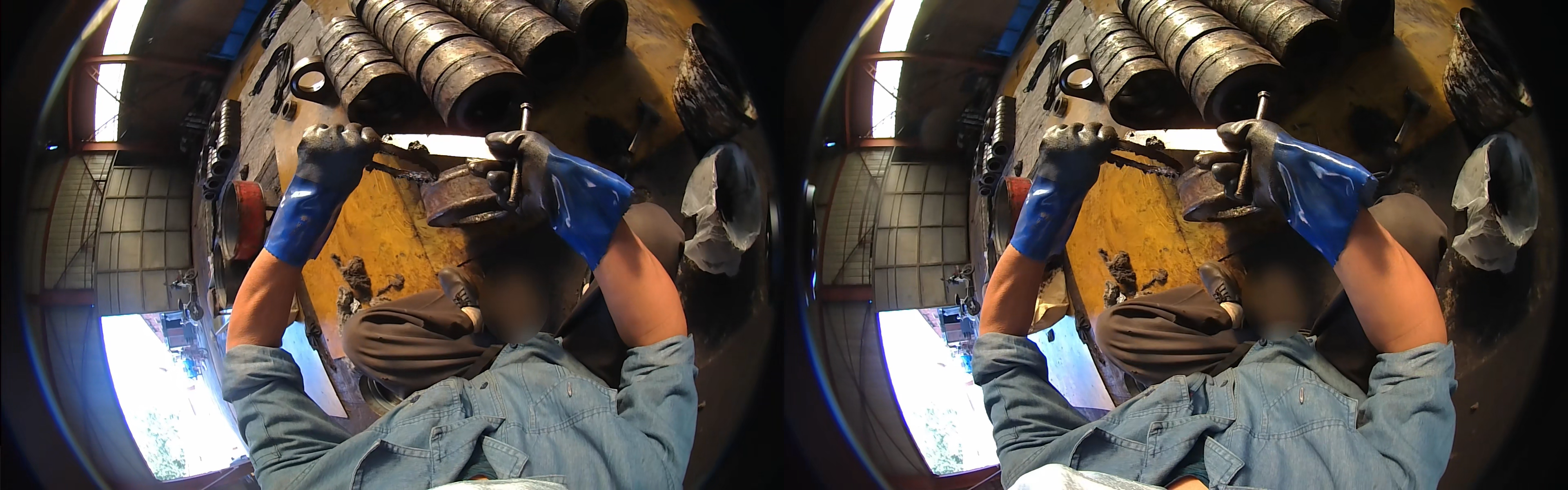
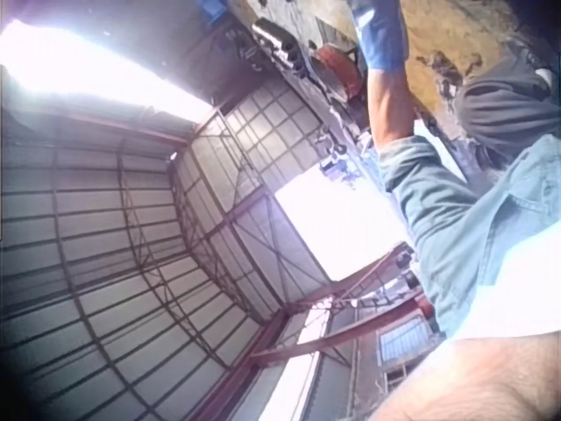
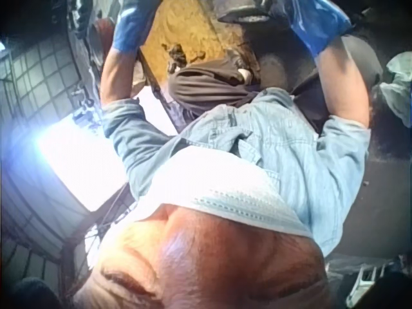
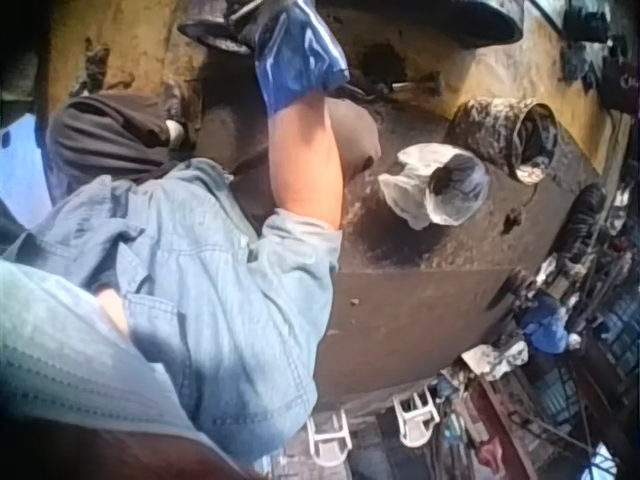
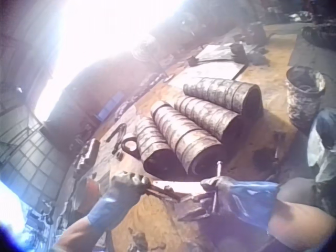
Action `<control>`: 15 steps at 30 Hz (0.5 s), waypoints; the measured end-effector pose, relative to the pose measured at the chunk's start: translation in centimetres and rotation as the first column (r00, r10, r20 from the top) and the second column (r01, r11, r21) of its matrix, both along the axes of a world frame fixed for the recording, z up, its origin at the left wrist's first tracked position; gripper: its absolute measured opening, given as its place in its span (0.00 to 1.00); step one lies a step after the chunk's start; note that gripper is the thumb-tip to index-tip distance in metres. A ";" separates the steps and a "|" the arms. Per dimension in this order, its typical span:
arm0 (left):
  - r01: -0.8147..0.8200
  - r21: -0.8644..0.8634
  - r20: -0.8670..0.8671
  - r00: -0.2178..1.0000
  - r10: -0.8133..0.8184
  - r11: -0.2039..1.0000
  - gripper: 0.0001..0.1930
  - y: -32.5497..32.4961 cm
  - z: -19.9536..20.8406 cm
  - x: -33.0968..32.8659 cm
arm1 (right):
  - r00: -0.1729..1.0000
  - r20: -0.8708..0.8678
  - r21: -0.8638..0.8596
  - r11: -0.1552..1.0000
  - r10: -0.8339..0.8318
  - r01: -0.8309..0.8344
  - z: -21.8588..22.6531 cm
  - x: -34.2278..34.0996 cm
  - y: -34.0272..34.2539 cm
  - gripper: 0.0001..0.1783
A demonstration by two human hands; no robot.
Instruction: The person uses a hammer and a flat tool to remove material from metal rings while sitting on the floor, and subsequently handles a large circular frame and a smaller metal cylinder.
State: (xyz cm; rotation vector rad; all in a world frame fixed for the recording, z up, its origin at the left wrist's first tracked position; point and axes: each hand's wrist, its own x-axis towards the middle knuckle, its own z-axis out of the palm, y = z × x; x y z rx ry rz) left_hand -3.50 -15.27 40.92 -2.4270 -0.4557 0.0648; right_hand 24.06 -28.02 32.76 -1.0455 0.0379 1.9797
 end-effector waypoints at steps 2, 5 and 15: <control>0.007 0.092 -0.083 0.997 0.001 0.996 0.08 -0.3 -0.1 0.9 | 1.000 -0.004 0.015 1.000 -0.005 0.005 0.1 0.3 0.0 0.12; -0.089 0.153 -0.144 0.983 0.111 0.984 0.15 -0.8 0.4 1.4 | 0.999 -0.053 0.064 0.998 -0.014 0.017 0.2 0.3 -0.1 0.12; -0.406 -0.540 0.333 0.701 0.630 0.737 0.12 0.5 -1.5 -4.9 | 0.957 -0.223 0.254 0.937 -0.183 0.238 -0.9 1.9 1.0 0.14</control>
